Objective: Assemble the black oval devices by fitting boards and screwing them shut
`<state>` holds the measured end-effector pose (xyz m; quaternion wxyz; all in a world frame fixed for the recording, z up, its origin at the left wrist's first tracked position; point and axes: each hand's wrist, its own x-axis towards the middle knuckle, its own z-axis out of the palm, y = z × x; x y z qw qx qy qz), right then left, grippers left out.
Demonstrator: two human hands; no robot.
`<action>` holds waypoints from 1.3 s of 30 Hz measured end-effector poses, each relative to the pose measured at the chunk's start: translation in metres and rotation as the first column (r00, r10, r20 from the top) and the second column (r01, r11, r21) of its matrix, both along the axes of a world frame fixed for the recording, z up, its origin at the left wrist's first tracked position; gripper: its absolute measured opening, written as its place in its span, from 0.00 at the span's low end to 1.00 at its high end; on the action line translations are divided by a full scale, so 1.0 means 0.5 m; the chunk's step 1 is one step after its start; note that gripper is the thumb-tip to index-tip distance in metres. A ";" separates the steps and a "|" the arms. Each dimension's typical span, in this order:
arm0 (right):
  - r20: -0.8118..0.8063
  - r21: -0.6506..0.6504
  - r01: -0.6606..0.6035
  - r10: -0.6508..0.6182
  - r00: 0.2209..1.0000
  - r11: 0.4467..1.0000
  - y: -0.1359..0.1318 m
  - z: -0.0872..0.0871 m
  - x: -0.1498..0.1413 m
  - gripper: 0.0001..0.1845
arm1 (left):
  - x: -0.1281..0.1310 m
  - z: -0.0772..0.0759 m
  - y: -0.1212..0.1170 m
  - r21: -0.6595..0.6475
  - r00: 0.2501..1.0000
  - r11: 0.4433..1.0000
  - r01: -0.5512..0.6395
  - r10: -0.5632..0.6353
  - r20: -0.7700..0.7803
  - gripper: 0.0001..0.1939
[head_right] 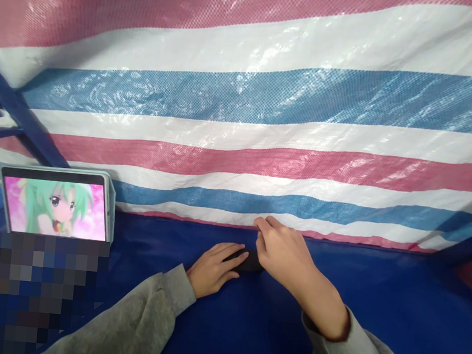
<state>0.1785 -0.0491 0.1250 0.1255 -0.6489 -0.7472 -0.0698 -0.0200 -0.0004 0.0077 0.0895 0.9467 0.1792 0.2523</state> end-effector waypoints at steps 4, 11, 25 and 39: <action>-0.021 0.025 0.025 -0.025 0.999 0.999 0.000 0.000 0.001 0.13 | 0.000 0.001 -0.002 -0.019 0.999 0.999 -0.039 0.038 -0.021 0.23; -0.030 0.007 0.032 -0.031 0.999 0.999 0.002 -0.004 -0.002 0.11 | 0.000 0.013 -0.005 -0.013 0.998 0.998 -0.058 0.057 -0.039 0.22; -0.033 0.020 0.036 -0.035 0.999 0.999 0.003 -0.003 -0.005 0.10 | 0.000 0.008 -0.005 -0.008 0.999 0.999 -0.049 0.049 -0.023 0.22; -0.118 0.004 0.011 -0.011 0.993 1.000 0.008 -0.009 -0.004 0.12 | 0.001 0.006 -0.005 -0.016 0.999 0.999 -0.049 0.049 -0.024 0.22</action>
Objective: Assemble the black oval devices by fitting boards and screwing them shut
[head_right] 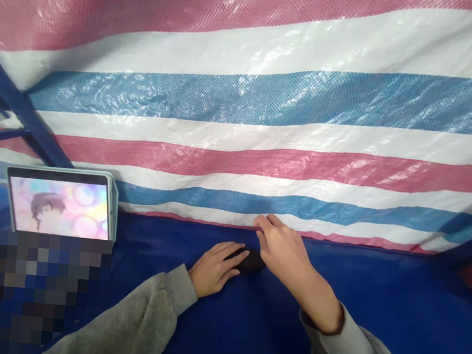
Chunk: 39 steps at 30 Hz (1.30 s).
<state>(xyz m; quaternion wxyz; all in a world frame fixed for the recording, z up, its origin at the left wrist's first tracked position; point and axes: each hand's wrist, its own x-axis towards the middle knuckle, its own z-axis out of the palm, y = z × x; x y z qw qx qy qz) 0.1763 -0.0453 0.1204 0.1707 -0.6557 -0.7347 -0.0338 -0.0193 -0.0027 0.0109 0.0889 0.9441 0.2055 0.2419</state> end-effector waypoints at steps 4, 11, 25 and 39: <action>-0.029 0.021 -0.025 0.026 0.999 0.999 0.001 -0.002 0.005 0.13 | 0.000 -0.001 0.000 0.000 1.000 1.000 -0.005 0.005 0.006 0.22; -0.064 0.065 -0.013 0.018 0.998 0.998 -0.005 0.008 0.010 0.13 | -0.001 -0.004 0.001 0.001 1.000 1.000 0.001 -0.001 0.008 0.22; 0.006 -0.004 -0.054 0.054 0.999 0.999 0.001 0.003 0.007 0.12 | 0.001 -0.003 0.000 0.013 1.000 1.000 0.009 -0.009 0.011 0.22; 0.084 0.014 -0.025 0.024 0.996 1.000 -0.001 0.001 0.006 0.16 | -0.001 0.000 0.000 0.015 1.000 1.000 0.005 -0.005 0.013 0.22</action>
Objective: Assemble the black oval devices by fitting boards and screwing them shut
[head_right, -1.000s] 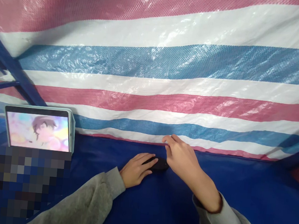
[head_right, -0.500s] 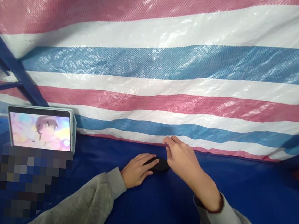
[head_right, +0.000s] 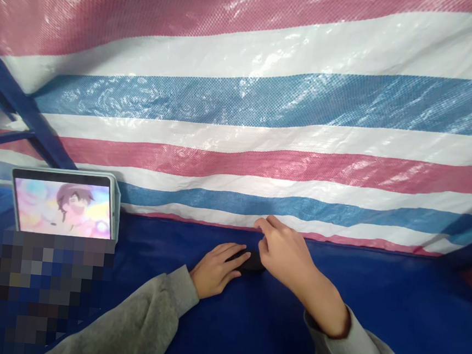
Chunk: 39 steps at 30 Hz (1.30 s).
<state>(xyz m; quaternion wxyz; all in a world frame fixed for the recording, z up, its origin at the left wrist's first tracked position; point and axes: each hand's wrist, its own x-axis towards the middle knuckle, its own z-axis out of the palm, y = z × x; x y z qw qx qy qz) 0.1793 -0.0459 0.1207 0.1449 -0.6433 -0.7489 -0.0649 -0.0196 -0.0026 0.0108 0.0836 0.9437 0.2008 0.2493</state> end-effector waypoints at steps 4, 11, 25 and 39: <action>-0.008 -0.020 0.016 -0.016 1.000 1.000 -0.002 0.003 -0.001 0.15 | -0.001 0.000 -0.001 -0.009 1.000 1.000 0.000 0.000 -0.005 0.22; 0.038 -0.021 0.033 -0.032 0.999 0.999 -0.002 0.006 0.000 0.13 | -0.002 -0.001 0.001 0.002 1.000 1.000 0.008 -0.008 -0.009 0.22; 0.051 0.015 0.032 -0.033 0.998 0.999 0.001 -0.007 -0.002 0.17 | 0.000 -0.002 -0.001 0.007 1.000 1.000 0.004 -0.004 0.004 0.22; 0.008 0.050 0.035 -0.035 0.999 0.998 0.003 -0.010 -0.002 0.18 | 0.000 -0.006 0.001 0.001 1.000 1.000 0.009 -0.009 0.003 0.22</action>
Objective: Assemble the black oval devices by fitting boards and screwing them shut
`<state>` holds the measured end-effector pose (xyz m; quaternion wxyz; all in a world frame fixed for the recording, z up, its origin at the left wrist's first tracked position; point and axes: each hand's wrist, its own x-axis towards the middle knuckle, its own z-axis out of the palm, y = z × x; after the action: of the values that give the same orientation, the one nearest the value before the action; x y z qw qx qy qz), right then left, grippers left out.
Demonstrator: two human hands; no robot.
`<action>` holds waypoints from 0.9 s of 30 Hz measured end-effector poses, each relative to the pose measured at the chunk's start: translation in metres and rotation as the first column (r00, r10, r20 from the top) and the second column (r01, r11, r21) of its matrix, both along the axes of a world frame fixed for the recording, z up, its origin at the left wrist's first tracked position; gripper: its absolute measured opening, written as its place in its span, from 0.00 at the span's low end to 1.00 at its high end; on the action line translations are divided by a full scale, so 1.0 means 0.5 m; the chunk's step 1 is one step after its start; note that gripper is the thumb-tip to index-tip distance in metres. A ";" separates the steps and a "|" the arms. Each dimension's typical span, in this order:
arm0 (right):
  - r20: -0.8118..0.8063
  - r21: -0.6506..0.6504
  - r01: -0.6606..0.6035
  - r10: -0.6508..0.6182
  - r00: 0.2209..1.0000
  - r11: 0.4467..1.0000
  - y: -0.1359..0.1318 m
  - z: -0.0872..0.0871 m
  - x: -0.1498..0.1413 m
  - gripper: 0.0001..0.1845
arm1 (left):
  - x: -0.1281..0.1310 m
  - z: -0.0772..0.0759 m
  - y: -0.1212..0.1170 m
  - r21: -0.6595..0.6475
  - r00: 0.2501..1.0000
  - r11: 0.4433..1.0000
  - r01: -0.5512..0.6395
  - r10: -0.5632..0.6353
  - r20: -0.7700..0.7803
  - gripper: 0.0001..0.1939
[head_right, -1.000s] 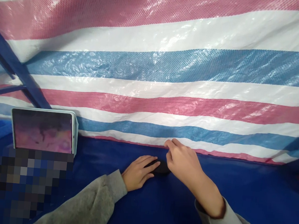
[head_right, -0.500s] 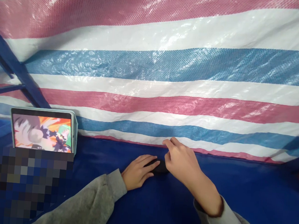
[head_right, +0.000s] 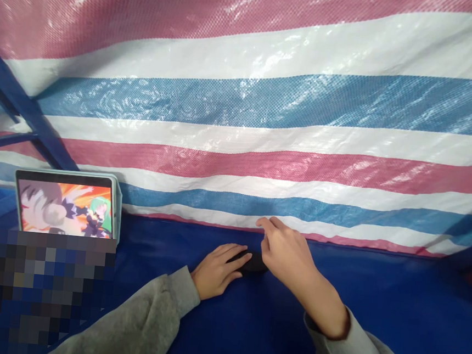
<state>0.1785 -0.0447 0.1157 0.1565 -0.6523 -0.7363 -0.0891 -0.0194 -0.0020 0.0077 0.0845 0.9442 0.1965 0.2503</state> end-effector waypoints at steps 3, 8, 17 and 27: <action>0.010 0.012 0.014 -0.014 1.000 1.000 0.001 -0.001 -0.001 0.16 | 0.000 0.003 0.000 0.005 1.000 1.000 -0.004 0.004 -0.001 0.22; 0.010 0.002 0.010 -0.010 1.000 1.000 0.001 0.000 -0.003 0.15 | 0.001 0.004 -0.001 0.002 1.000 1.000 -0.005 0.005 -0.002 0.21; -0.088 -0.017 -0.050 0.049 0.995 0.999 0.006 -0.006 0.005 0.14 | -0.001 0.005 -0.001 -0.003 1.000 1.000 -0.005 0.005 -0.008 0.21; -0.164 0.012 -0.036 0.037 0.986 0.999 -0.001 0.010 0.008 0.14 | 0.000 0.007 -0.001 -0.013 1.000 1.000 -0.004 0.004 -0.002 0.22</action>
<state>0.1827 -0.0451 0.1207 0.2211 -0.6431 -0.7324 -0.0352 -0.0193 -0.0024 0.0111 0.0898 0.9436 0.2000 0.2481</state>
